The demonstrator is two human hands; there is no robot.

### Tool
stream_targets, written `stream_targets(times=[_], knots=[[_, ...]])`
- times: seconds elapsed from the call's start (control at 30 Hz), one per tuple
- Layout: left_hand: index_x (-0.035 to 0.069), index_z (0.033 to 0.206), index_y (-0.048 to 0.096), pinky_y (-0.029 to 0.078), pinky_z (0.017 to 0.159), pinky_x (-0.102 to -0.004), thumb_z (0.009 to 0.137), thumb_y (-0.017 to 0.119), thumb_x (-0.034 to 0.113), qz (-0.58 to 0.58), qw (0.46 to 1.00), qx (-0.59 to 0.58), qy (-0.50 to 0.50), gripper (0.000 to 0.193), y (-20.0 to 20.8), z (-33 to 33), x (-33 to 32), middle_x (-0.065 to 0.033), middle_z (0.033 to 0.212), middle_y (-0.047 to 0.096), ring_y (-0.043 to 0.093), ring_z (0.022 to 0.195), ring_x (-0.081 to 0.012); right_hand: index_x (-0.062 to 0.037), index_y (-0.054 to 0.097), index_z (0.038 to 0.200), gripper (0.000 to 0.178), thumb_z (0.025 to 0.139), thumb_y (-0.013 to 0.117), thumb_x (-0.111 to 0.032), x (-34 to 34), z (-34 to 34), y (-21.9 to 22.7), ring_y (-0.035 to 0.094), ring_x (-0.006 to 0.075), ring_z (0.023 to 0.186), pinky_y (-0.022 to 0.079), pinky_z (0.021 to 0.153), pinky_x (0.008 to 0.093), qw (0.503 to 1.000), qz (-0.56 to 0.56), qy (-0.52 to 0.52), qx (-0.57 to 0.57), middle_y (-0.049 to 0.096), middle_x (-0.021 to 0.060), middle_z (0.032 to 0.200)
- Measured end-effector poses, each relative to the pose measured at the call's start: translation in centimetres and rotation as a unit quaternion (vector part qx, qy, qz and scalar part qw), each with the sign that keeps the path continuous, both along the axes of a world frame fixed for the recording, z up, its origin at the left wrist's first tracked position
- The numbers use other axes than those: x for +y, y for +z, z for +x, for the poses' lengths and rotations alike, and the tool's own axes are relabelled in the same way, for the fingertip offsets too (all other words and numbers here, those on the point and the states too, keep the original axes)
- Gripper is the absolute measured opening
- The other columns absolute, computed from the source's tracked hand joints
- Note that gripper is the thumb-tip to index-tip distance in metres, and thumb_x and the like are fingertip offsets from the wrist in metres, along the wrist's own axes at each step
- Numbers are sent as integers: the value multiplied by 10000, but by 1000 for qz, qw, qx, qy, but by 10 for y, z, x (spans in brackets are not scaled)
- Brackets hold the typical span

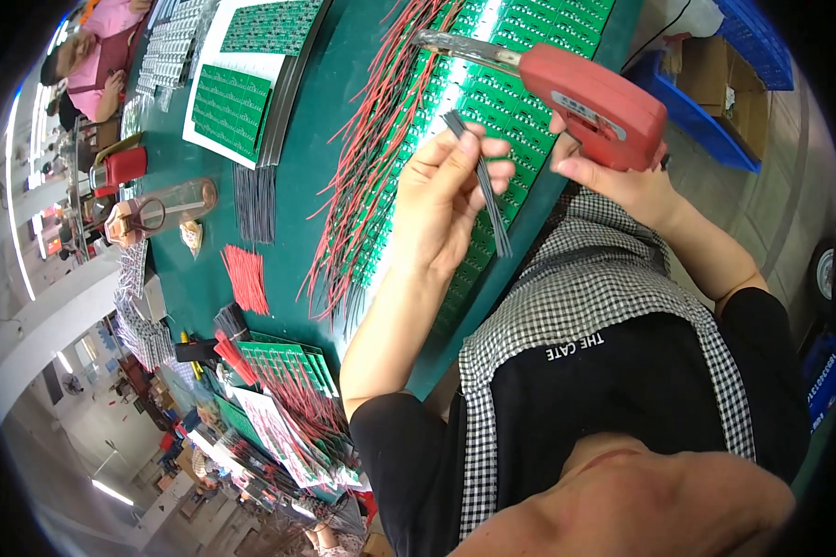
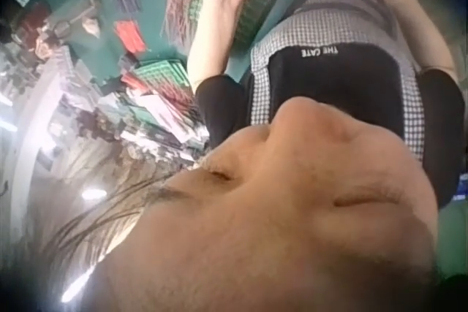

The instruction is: Assembling circuit boards by preparing and attaching wires using a handheld heat tool at a factory workbench.

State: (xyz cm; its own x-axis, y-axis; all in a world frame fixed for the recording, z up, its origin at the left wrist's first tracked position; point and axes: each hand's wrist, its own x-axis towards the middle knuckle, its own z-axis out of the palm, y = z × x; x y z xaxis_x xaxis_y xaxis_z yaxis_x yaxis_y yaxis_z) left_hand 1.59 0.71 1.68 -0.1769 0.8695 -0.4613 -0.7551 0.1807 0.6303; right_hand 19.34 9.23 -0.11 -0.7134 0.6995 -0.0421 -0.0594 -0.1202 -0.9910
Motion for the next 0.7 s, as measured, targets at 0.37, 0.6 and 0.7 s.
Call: stream_targets(times=[0.37, 0.6, 0.7], knots=[[66, 954, 525, 521, 595, -282, 839, 523, 179, 37, 989, -44, 133, 161, -10, 16, 4, -92, 887, 596, 610, 695, -194, -25, 278, 1270, 689, 687, 640, 36, -29, -22, 3, 562, 119, 813, 474, 701, 242, 990, 68, -36, 118, 484, 113, 1143], [43, 934, 530, 519, 631, -290, 820, 555, 157, 10, 980, -9, 197, 164, -4, 28, 5, -96, 893, 599, 607, 727, -194, -44, 270, 1281, 740, 665, 677, -6, -28, -30, -2, 560, 116, 806, 456, 726, 245, 981, 151, -112, 47, 480, 106, 1144], [31, 923, 534, 518, 627, -286, 817, 559, 146, 18, 986, -8, 165, 159, 1, 30, 3, -105, 886, 603, 609, 726, -190, -44, 266, 1284, 738, 666, 666, 10, -28, -27, 1, 548, 108, 802, 449, 737, 250, 989, 117, -79, 51, 465, 105, 1167]])
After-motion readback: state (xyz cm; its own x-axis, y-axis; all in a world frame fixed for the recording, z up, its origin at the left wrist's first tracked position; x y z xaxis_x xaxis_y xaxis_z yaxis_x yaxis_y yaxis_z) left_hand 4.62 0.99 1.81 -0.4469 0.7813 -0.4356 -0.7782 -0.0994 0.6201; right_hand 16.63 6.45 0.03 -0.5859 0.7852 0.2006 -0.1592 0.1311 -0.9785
